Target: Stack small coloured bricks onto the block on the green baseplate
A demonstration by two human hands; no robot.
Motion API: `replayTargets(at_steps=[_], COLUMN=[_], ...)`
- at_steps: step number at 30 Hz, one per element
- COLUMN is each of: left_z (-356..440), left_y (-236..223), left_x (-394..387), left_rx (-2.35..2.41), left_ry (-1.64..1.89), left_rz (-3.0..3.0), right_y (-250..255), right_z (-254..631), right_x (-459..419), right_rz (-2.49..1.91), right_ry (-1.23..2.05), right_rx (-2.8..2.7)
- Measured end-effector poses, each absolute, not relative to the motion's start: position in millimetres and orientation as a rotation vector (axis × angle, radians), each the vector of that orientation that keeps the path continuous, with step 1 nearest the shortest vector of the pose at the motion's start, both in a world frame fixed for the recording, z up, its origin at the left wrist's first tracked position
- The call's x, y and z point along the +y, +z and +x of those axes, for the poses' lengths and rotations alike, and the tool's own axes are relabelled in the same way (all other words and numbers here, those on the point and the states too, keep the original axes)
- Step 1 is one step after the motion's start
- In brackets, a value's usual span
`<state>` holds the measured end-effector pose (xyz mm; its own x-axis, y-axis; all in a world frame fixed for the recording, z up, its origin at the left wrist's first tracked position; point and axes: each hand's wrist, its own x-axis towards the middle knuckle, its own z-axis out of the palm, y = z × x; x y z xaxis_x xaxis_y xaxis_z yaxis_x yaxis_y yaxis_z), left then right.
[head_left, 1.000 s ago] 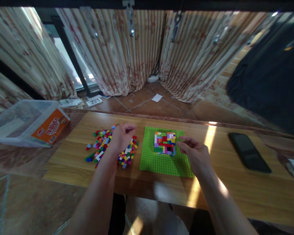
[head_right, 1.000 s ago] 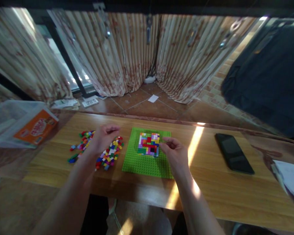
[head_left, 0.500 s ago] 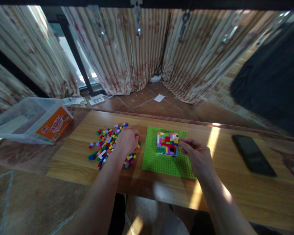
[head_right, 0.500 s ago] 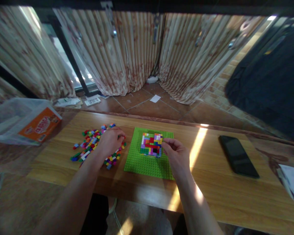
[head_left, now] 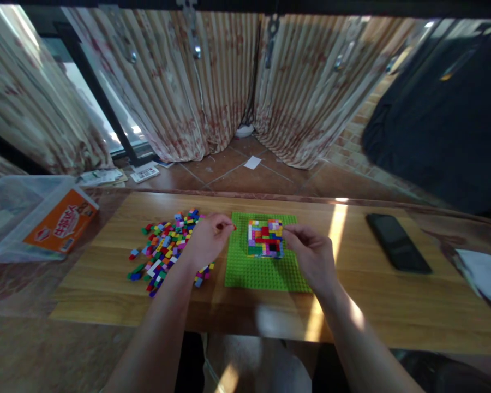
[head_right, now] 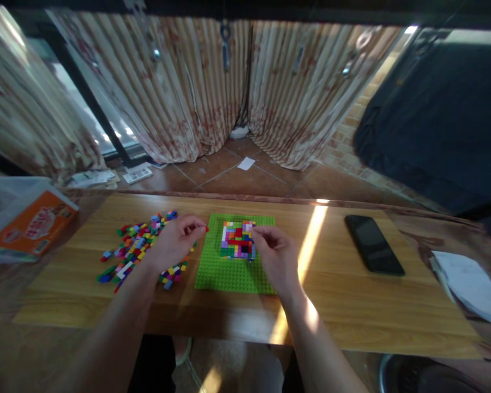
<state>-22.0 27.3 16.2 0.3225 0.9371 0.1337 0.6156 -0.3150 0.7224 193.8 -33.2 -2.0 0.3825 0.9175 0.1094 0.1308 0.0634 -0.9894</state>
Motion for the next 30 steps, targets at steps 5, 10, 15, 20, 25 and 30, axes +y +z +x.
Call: replayTargets(at_steps=[5, 10, 15, 20, 25, 30], left_z=[0.8, 13.5, 19.1, 25.3, 21.7, 9.1], left_y=[22.1, 21.4, 16.4, 15.1, 13.1, 3.9], left_x=[12.1, 7.8, 6.7, 3.3, 7.0, 17.6], left_rx=[0.959, 0.837, 0.840, 0.843, 0.946, 1.235], left_ry=[0.798, 0.805, 0.854, 0.895, 0.911, 0.894], left_rz=[1.776, 1.641, 1.571, 1.559, 1.607, 1.665], right_y=[2.7, 5.2, 6.0, 7.6, 6.6, 0.2], right_z=[180.7, 178.3, 179.9, 183.3, 200.5, 226.8], right_x=[-41.6, -44.7, -45.1, -44.7, -38.8, -33.0], right_rz=[-1.280, -1.191, -1.178, -1.170, -1.228, -1.370], right_ry=[0.857, 0.891, 0.995, 1.084, 1.016, 0.948], right_rx=[-1.266, -1.335, -1.259, -1.207, -1.171, -1.101])
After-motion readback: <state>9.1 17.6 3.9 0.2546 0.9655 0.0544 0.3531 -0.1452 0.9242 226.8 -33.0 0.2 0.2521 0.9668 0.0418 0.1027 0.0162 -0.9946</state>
